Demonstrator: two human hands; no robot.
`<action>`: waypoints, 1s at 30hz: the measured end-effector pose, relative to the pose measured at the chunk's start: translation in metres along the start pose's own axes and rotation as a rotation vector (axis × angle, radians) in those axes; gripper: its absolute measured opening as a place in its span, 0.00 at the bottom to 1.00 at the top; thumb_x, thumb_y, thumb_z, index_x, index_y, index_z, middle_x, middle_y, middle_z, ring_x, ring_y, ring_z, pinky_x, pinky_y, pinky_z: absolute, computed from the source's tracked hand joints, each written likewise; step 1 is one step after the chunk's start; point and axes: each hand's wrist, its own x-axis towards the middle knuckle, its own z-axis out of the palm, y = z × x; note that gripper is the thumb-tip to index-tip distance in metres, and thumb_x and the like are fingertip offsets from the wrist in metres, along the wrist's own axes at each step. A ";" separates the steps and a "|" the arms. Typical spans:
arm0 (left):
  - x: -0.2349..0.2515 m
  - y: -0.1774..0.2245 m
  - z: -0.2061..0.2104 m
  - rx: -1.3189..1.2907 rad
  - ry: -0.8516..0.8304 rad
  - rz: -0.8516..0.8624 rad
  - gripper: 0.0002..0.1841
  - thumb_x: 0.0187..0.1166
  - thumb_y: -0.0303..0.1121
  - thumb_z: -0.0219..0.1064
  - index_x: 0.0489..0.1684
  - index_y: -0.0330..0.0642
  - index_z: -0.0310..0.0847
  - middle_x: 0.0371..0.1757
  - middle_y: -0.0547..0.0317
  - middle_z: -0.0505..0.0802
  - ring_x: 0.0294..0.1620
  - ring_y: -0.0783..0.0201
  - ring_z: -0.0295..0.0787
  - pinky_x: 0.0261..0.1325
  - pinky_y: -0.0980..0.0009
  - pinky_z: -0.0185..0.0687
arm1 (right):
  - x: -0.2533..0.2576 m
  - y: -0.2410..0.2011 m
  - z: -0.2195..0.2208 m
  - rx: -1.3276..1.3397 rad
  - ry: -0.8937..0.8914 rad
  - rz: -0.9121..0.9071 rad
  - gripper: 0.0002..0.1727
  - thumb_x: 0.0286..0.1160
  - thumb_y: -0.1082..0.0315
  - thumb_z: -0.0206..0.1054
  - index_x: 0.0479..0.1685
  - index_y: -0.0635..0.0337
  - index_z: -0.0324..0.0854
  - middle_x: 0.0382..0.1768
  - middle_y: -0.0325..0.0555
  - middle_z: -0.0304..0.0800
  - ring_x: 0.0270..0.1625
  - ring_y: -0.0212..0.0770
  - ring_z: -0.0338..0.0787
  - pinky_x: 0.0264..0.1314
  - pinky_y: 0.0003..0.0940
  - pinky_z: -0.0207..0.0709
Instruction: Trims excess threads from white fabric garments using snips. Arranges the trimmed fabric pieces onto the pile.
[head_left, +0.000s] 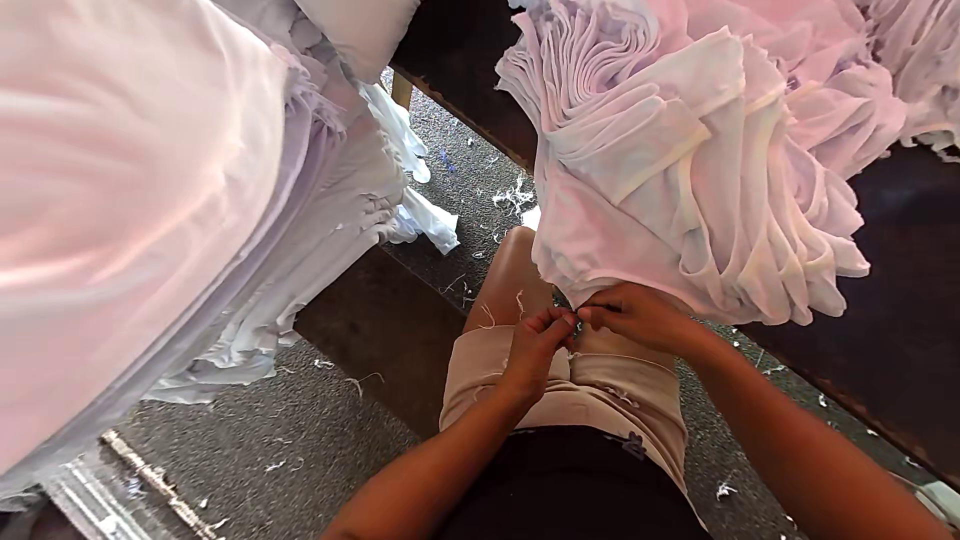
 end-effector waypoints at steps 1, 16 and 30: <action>0.000 0.000 0.000 0.001 0.000 0.004 0.10 0.83 0.20 0.57 0.33 0.37 0.82 0.25 0.69 0.86 0.26 0.77 0.82 0.39 0.79 0.82 | 0.000 -0.002 -0.001 -0.017 0.003 0.018 0.18 0.89 0.57 0.60 0.49 0.61 0.90 0.31 0.33 0.82 0.29 0.19 0.70 0.36 0.19 0.66; 0.038 0.023 -0.011 0.612 0.024 0.096 0.17 0.89 0.32 0.60 0.64 0.26 0.80 0.59 0.42 0.89 0.60 0.61 0.86 0.67 0.63 0.78 | -0.004 -0.022 -0.060 -0.141 0.571 -0.287 0.13 0.87 0.66 0.61 0.48 0.65 0.89 0.29 0.43 0.85 0.23 0.28 0.78 0.28 0.24 0.76; 0.027 0.033 -0.028 0.420 0.045 0.163 0.06 0.83 0.25 0.65 0.42 0.32 0.87 0.30 0.67 0.91 0.33 0.78 0.86 0.45 0.78 0.84 | 0.006 -0.028 -0.028 -0.185 0.193 -0.113 0.15 0.86 0.61 0.64 0.53 0.64 0.89 0.35 0.47 0.91 0.35 0.37 0.85 0.44 0.41 0.81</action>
